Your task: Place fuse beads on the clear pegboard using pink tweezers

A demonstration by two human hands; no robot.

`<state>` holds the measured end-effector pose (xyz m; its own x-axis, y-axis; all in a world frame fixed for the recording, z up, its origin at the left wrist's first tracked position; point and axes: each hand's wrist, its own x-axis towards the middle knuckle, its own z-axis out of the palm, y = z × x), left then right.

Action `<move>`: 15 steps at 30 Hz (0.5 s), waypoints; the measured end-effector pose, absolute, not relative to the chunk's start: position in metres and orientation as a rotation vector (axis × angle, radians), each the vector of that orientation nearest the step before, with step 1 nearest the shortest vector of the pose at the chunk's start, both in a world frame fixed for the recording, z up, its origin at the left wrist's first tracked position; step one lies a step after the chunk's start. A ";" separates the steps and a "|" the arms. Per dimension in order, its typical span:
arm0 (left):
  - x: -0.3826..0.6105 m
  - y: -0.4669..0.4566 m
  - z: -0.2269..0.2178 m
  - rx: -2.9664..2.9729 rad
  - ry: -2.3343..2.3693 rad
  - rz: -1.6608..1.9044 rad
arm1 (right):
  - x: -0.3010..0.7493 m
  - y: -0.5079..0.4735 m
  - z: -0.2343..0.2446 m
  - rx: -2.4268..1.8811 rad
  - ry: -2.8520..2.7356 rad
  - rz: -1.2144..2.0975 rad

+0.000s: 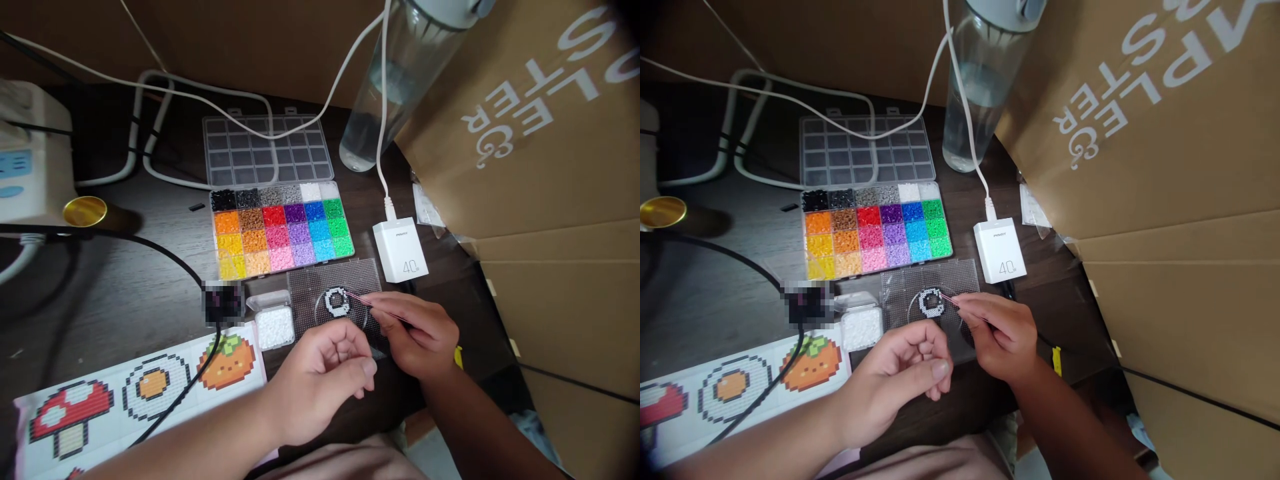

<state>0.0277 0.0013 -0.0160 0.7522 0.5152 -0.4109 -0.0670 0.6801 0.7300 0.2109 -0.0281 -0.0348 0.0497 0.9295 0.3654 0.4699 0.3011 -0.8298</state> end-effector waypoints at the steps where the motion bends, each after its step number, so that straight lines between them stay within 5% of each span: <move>1: 0.028 0.001 -0.016 0.764 0.650 0.351 | 0.211 -0.028 -0.035 -1.314 -1.578 0.579; 15: 0.028 0.001 -0.017 0.765 0.653 0.345 | 0.211 -0.027 -0.036 -1.325 -1.569 0.570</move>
